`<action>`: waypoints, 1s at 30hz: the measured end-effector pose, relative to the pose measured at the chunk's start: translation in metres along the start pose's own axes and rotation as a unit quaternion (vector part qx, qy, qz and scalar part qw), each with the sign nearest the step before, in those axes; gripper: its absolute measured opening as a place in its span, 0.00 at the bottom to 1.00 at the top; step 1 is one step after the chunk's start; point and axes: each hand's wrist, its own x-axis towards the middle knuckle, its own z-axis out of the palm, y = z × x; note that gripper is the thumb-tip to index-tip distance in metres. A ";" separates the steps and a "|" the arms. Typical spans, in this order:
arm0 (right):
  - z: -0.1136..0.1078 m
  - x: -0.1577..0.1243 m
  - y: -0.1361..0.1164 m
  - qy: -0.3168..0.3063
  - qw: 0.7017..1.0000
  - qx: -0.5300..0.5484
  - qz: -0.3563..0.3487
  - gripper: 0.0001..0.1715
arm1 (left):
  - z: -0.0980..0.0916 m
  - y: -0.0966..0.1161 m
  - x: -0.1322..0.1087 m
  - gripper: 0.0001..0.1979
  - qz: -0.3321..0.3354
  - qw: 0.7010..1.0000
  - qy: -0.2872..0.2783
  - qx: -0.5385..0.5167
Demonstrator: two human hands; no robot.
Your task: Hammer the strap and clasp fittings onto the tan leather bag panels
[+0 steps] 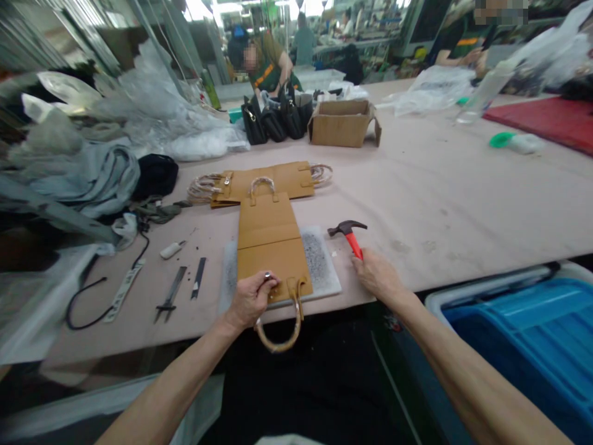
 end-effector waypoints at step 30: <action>0.075 -0.025 -0.037 0.028 0.907 0.097 -0.409 0.10 | -0.098 -0.022 -0.037 0.12 -0.213 0.863 0.081 0.451</action>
